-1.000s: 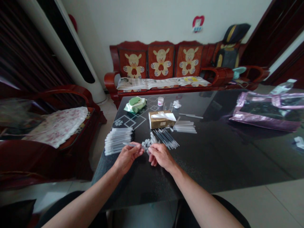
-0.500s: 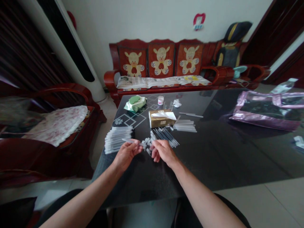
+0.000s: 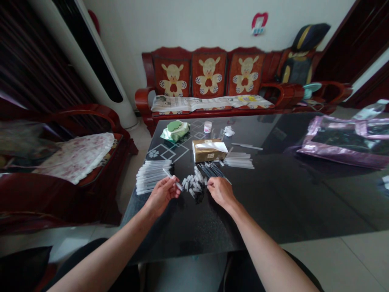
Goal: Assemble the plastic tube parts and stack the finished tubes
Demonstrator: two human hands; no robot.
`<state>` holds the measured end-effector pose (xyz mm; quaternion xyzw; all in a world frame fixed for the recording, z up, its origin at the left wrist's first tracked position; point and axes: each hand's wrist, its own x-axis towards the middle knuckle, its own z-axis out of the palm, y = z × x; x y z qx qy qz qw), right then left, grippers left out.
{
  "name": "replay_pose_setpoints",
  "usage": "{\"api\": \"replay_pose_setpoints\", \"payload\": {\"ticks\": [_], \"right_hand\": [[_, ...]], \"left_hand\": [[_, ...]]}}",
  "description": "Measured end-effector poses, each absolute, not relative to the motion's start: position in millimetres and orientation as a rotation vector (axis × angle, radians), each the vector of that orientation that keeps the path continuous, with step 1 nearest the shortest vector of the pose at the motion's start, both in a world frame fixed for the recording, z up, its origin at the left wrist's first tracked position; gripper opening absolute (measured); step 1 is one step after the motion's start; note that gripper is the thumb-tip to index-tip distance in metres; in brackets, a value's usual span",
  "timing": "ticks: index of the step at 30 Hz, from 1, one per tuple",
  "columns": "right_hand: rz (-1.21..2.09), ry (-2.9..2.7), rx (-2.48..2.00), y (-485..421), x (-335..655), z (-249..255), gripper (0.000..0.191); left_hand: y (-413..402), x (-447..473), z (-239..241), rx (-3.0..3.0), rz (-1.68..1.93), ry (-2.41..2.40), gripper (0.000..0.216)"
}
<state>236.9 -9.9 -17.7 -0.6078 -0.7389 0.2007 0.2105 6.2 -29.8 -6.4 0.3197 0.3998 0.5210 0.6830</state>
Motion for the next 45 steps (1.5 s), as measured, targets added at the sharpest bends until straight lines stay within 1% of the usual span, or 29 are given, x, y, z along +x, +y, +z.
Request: {"api": "replay_pose_setpoints", "payload": {"ticks": [3,5,8,14,20,25,27,30,32,35,37,45], "right_hand": [[0.395,-2.073,-1.783,-7,238,-17,0.015],[0.355,-2.076,-1.823,-4,238,-17,0.017],[0.352,-2.107,-1.794,-3,234,-16,0.018],[0.453,-2.272,-1.546,-16,208,-17,0.018],[0.268,-2.427,-1.641,-23,191,-19,0.019],[0.226,-2.431,-1.686,-21,189,-21,0.025],[0.248,-2.371,-1.659,-18,191,-22,0.024],[0.417,-2.14,-1.614,-12,196,-24,0.019],[0.709,-1.943,-1.554,-8,199,-23,0.02],[1.244,-1.646,-1.433,-10,200,-18,0.024],[1.445,-1.51,-1.367,-14,199,-15,0.026],[1.618,-1.394,-1.197,-25,192,-8,0.032]], "left_hand": [[-31,7,-8,0.749,1.105,0.913,0.033],[-32,8,-9,0.768,1.067,0.928,0.034],[-33,10,-9,0.804,1.033,0.929,0.036],[-35,12,-9,0.863,0.97,0.946,0.039],[-37,15,-11,1.0,0.89,0.944,0.039],[-38,15,-12,1.053,0.855,0.926,0.038],[-38,14,-13,1.049,0.852,0.93,0.038],[-38,13,-14,1.024,0.853,0.937,0.038],[-36,13,-14,1.004,0.863,0.958,0.037],[-35,13,-14,0.975,0.878,1.022,0.037],[-35,13,-14,0.969,0.884,1.038,0.037],[-35,12,-17,0.966,0.968,0.996,0.03]]}}
